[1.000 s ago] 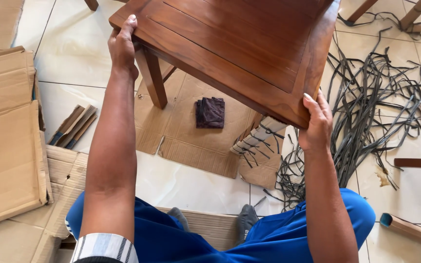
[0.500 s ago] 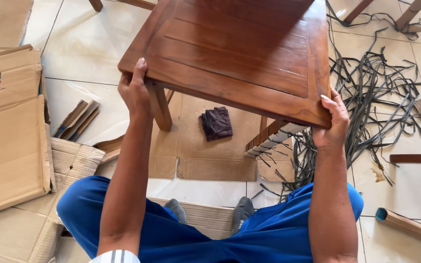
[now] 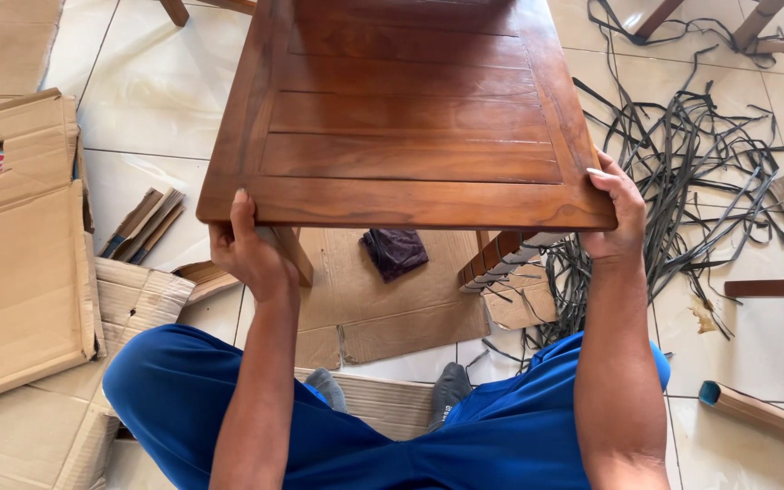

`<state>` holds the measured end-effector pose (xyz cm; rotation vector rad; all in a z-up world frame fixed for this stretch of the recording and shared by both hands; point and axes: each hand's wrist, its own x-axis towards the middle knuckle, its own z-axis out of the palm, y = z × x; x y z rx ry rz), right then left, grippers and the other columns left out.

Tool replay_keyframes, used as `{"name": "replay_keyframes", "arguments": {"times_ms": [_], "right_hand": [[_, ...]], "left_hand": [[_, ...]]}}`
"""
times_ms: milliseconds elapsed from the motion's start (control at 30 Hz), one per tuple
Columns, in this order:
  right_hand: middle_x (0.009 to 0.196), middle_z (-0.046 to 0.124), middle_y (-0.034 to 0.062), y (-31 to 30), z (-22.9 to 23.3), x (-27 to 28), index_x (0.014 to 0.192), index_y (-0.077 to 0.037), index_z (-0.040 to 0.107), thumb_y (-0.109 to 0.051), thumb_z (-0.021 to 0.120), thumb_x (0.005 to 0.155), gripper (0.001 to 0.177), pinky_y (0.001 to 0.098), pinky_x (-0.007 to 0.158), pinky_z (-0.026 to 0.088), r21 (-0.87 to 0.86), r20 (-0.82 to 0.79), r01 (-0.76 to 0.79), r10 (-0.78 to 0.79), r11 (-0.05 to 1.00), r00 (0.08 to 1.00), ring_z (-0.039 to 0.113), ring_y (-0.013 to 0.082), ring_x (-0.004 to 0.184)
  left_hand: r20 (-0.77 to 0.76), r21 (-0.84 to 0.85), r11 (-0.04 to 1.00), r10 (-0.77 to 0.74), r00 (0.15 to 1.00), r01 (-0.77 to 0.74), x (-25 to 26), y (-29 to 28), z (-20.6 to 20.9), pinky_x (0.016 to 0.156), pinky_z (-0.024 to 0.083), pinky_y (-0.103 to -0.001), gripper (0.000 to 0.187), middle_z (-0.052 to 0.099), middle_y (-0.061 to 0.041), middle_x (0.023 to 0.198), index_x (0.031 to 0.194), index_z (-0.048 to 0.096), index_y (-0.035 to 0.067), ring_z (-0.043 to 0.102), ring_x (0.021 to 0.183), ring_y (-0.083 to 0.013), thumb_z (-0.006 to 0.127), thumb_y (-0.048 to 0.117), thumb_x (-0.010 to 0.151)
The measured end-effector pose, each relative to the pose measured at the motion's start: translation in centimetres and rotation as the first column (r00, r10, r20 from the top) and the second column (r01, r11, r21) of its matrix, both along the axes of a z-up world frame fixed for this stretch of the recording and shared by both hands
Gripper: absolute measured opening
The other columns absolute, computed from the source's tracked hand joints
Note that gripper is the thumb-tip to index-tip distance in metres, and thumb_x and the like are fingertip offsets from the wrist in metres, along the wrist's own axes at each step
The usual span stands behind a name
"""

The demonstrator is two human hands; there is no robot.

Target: Wrapping a wooden chair leg with decorative dark fiber strips.

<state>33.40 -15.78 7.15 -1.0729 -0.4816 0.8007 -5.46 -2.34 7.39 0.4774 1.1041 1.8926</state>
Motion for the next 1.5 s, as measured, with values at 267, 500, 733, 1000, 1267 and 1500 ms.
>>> {"name": "replay_keyframes", "arguments": {"times_ms": [267, 500, 733, 1000, 1267, 1500], "right_hand": [[0.105, 0.072, 0.0132, 0.2, 0.5, -0.6, 0.116, -0.009, 0.075, -0.014, 0.066, 0.079, 0.039, 0.0399, 0.092, 0.057, -0.058, 0.072, 0.121, -0.117, 0.991, 0.991, 0.070, 0.0277, 0.095], [0.115, 0.065, 0.0094, -2.8, 1.8, -6.7, 0.125, -0.005, 0.057, -0.028, 0.041, 0.112, 0.031, 0.0247, 0.090, 0.054, -0.074, 0.548, 0.465, -0.353, 0.882, 0.758, 0.063, 0.0137, 0.102], [0.102, 0.047, 0.0015, 0.9, -1.6, -7.2, 0.124, -0.012, 0.053, -0.032, 0.051, 0.112, 0.023, 0.0301, 0.095, 0.043, 0.103, 0.465, 0.672, -0.632, 0.734, 0.620, 0.046, 0.0129, 0.099], [0.097, 0.051, 0.0047, 4.5, -0.9, -1.4, 0.104, -0.017, 0.058, -0.041, 0.054, 0.105, 0.024, 0.0374, 0.083, 0.048, 0.097, 0.526, 0.659, -0.601, 0.746, 0.602, 0.049, 0.0198, 0.093], [0.111, 0.052, 0.0012, 3.9, -2.0, 7.7, 0.113, -0.022, 0.053, -0.042, 0.047, 0.100, 0.024, 0.0311, 0.077, 0.041, -0.108, 0.487, 0.489, -0.382, 0.866, 0.785, 0.048, 0.0147, 0.096], [0.120, 0.055, -0.0022, 3.1, -2.7, 13.0, 0.127, -0.021, 0.049, -0.050, 0.029, 0.103, 0.042, 0.0272, 0.076, 0.044, -0.235, 0.536, 0.406, -0.231, 0.883, 0.812, 0.055, 0.0096, 0.100]], "left_hand": [[-0.086, 0.076, 0.996, 0.058, 0.995, -0.051, -0.5, -0.3, -3.3, 0.088, 0.055, -0.038, 0.034, 0.056, -0.007, 0.105, 0.120, 0.065, 0.007, 0.055, 0.096, -0.0166, 0.081, 0.017, 0.091], [-0.345, 0.004, 0.965, -0.243, 0.907, 0.261, -2.5, -0.2, -4.9, 0.101, 0.042, -0.041, 0.073, 0.049, -0.014, 0.131, 0.144, 0.035, 0.005, 0.051, 0.120, -0.0275, 0.053, 0.056, 0.096], [-0.282, 0.220, 0.956, -0.126, 0.951, 0.192, -1.6, 0.0, -8.3, 0.109, 0.044, -0.042, 0.037, 0.053, -0.009, 0.120, 0.133, 0.049, 0.007, 0.050, 0.114, -0.0151, 0.061, 0.033, 0.110], [-0.498, 0.261, 0.881, -0.228, 0.837, 0.395, -0.1, 0.8, -16.8, 0.119, 0.033, -0.045, 0.046, 0.048, -0.014, 0.145, 0.150, 0.040, 0.005, 0.043, 0.137, -0.0199, 0.048, 0.028, 0.112], [-0.465, 0.218, 0.828, -0.378, 0.801, 0.517, 4.0, -4.7, -11.3, 0.108, 0.035, -0.042, 0.045, 0.049, -0.013, 0.136, 0.148, 0.038, 0.004, 0.046, 0.121, -0.0215, 0.044, 0.026, 0.110], [-0.475, 0.232, 0.742, -0.478, 0.739, 0.629, 6.1, -9.7, -4.8, 0.110, 0.036, -0.037, 0.057, 0.046, -0.013, 0.139, 0.150, 0.034, 0.002, 0.047, 0.123, -0.0242, 0.049, 0.036, 0.106]]}}
